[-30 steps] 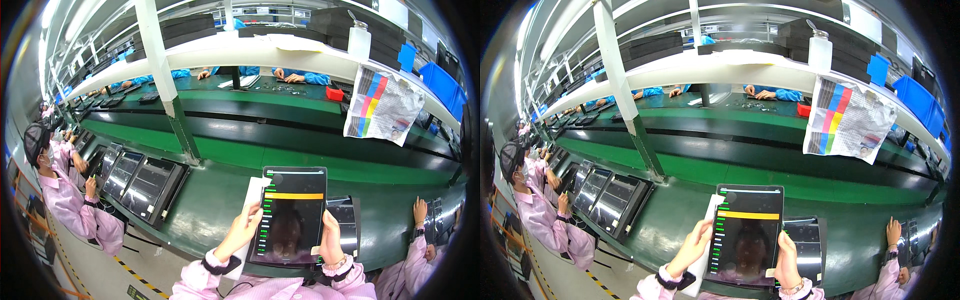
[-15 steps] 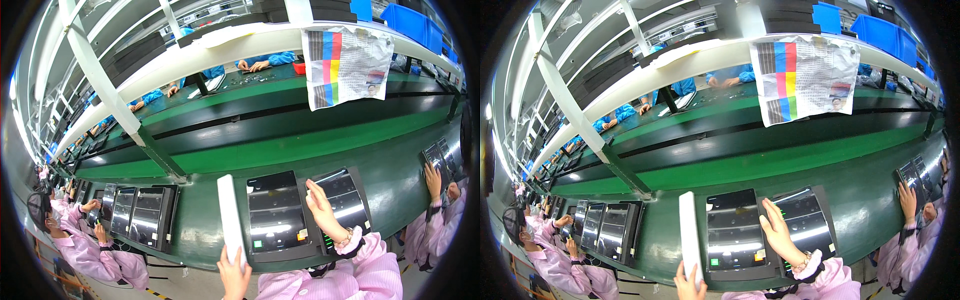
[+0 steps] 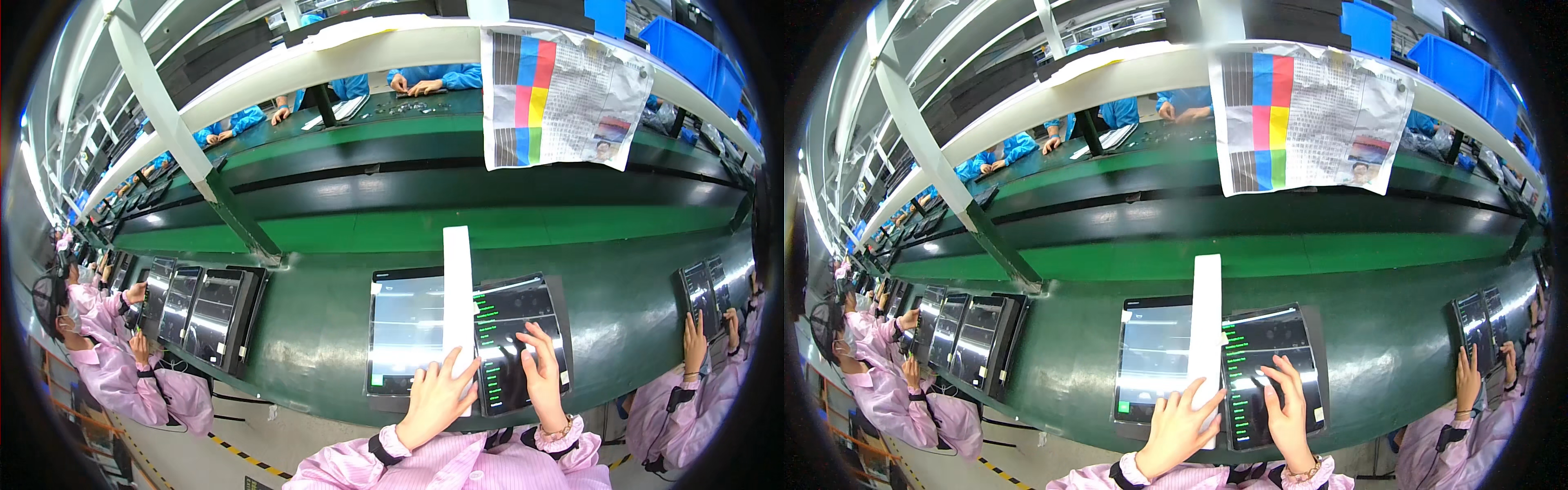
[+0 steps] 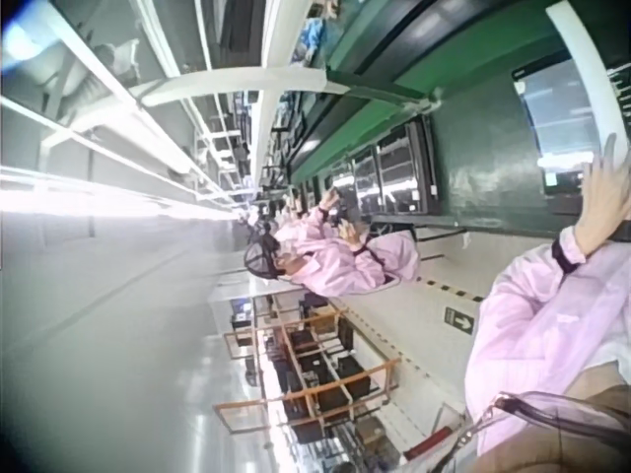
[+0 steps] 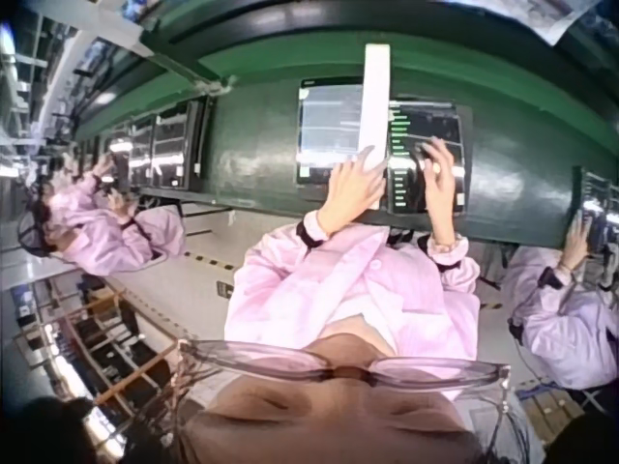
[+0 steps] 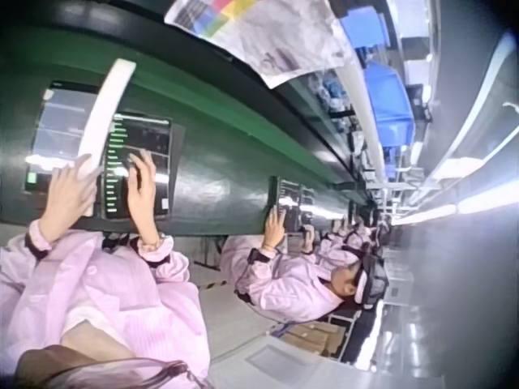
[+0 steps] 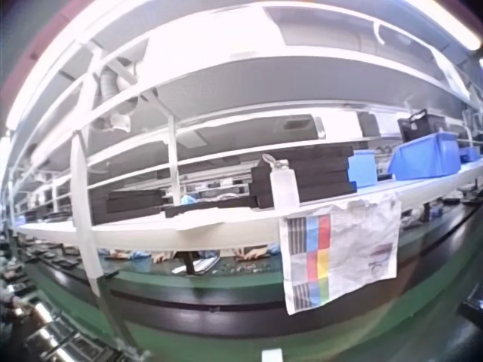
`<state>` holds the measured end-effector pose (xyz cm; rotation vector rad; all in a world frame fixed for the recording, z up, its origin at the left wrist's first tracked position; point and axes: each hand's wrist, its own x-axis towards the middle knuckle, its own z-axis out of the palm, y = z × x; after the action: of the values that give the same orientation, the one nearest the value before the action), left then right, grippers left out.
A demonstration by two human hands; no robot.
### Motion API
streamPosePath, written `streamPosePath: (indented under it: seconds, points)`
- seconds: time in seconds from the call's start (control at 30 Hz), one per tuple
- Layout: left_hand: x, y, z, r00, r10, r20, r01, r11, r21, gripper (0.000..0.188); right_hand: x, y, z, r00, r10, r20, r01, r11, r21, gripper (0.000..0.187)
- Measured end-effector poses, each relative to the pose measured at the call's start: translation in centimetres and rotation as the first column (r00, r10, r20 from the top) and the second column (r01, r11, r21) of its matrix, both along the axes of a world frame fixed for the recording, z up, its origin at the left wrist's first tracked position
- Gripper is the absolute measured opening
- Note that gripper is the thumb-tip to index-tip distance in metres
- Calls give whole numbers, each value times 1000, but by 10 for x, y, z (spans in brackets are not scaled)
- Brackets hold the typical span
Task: Testing and inspecting electronic tablets on a factory assembly line.
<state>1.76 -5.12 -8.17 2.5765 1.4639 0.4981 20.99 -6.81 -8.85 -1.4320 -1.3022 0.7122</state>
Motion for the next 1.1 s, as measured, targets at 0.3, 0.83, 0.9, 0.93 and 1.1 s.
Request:
streamPosePath:
  seconds: [0.3,0.83,0.9,0.93,1.1]
  points:
    - [-49,-29,8,979,201,-30,-203,974,-100,61,-35,5,8,956,239,170,-228,970,-83,28]
    - [-128,-34,-14,959,282,9,-282,959,-17,32,-90,27,-8,725,333,604,-258,943,-210,47]
    - [-128,-32,-15,963,269,27,-268,963,-21,30,-90,29,-9,734,324,597,-247,946,-210,47]
    - [-128,-30,-16,967,255,20,-255,967,-19,29,-90,30,-10,745,311,590,-237,950,-203,48]
    - [-127,-28,-19,970,243,1,-243,969,-35,29,-88,27,-10,753,320,575,-235,947,-219,49]
